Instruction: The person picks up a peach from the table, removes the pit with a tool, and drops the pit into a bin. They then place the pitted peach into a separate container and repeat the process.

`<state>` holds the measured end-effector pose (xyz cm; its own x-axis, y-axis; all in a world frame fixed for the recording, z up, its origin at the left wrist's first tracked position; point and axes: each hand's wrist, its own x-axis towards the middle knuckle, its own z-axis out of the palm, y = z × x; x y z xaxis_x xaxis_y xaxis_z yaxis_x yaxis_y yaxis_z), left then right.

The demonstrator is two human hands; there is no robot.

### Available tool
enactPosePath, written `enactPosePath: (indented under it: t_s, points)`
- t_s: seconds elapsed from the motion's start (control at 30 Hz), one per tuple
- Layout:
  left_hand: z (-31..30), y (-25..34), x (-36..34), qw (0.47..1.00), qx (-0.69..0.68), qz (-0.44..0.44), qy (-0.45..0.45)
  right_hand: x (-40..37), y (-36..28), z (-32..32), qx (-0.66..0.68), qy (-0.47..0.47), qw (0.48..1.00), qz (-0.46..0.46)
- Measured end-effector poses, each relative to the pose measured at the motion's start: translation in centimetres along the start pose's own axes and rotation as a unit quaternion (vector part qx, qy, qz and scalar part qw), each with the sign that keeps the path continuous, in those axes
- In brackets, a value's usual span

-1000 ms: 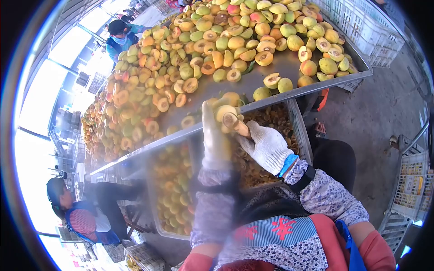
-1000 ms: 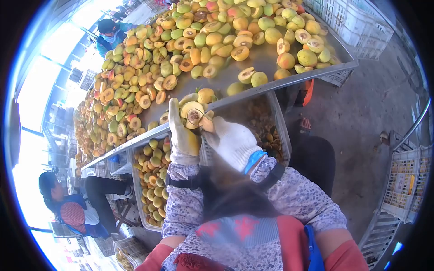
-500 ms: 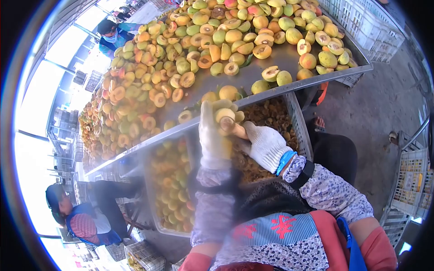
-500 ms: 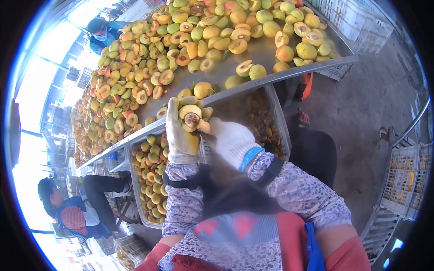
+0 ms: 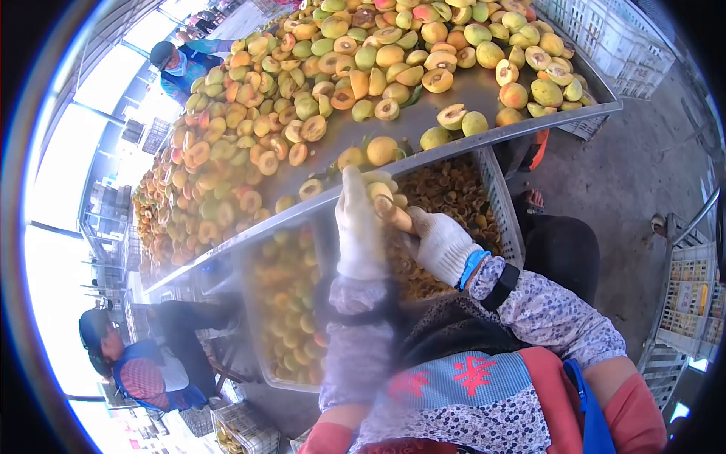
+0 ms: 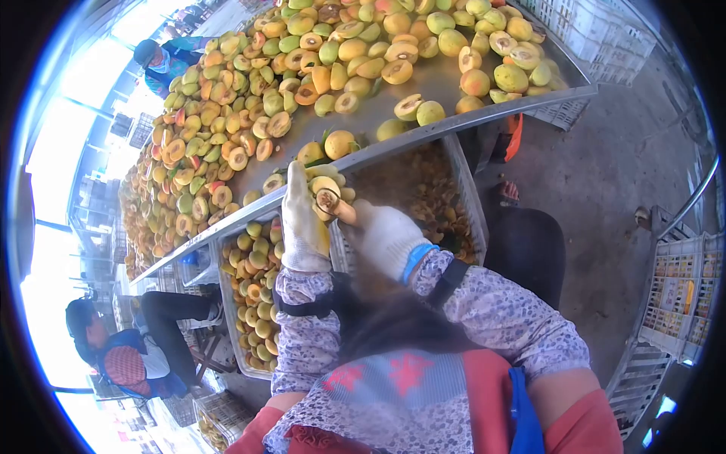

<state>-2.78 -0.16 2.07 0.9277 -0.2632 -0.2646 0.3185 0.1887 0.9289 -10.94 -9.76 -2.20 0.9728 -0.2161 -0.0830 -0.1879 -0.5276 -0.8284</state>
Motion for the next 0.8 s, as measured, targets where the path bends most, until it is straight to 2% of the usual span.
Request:
enactPosePath:
  t_s: [0.03, 0.07, 0.13, 0.17, 0.23, 0.27, 0.33, 0.37, 0.43, 0.47, 0.5, 0.57, 0.63, 0.67, 0.8]
  points:
    - [0.3, -0.2, -0.3, 0.998, -0.058, 0.004, 0.019, 0.1, 0.2, 0.0, 0.008, -0.004, 1.0, -0.011]
    - [0.3, -0.8, -0.3, 0.998, -0.058, 0.005, 0.019, 0.2, 0.5, 0.5, 0.008, -0.004, 1.0, -0.012]
    - [0.5, -1.7, 0.0, 0.992, -0.108, 0.056, 0.044, 0.2, 0.7, 1.2, 0.178, 0.006, 0.983, -0.045]
    - [0.5, -1.7, -0.1, 0.992, -0.107, 0.053, 0.045, 0.1, 0.7, 1.0, 0.179, 0.005, 0.983, -0.043]
    - [0.3, -1.2, -0.3, 0.996, -0.079, 0.041, 0.018, -0.2, 0.1, -0.2, 0.07, -0.006, 0.997, -0.023]
    - [0.1, -1.0, 0.0, 0.996, -0.078, 0.04, 0.017, -0.1, -0.3, -1.0, 0.07, -0.005, 0.997, -0.021]
    - [-0.8, -0.7, 0.6, 0.999, 0.004, -0.008, -0.049, -0.3, -0.7, -2.0, -0.017, -0.04, 0.999, 0.014]
    - [-1.6, -1.1, 1.2, 0.999, 0.004, -0.01, -0.048, -0.4, -0.4, -1.7, -0.017, -0.041, 0.999, 0.015]
    - [-2.5, -1.2, 2.3, 0.971, 0.206, 0.052, -0.109, -0.2, 0.7, -0.8, -0.051, -0.032, 0.998, 0.024]
    - [-2.0, -0.7, 2.2, 0.991, 0.101, -0.055, -0.065, -0.2, 1.1, -0.5, -0.051, -0.031, 0.998, 0.023]
    - [-1.9, -0.8, 2.0, 0.991, 0.1, -0.054, -0.064, -0.2, 1.4, -0.2, -0.003, -0.02, 1.0, -0.003]
    - [-1.7, -1.0, 1.4, 0.993, 0.088, 0.02, -0.074, -0.6, 1.4, 0.1, 0.045, -0.007, 0.998, -0.031]
    - [-1.6, -1.1, 1.5, 0.996, 0.042, 0.006, -0.073, -0.9, 1.0, 0.1, 0.106, -0.005, 0.994, -0.012]
    - [-1.6, -1.3, 1.4, 0.998, -0.004, -0.011, -0.07, -0.9, 0.8, 0.0, 0.105, -0.005, 0.994, -0.015]
    - [-1.5, -1.4, 0.6, 0.998, -0.025, -0.013, -0.051, -1.1, 0.3, -0.2, 0.093, -0.002, 0.995, -0.026]
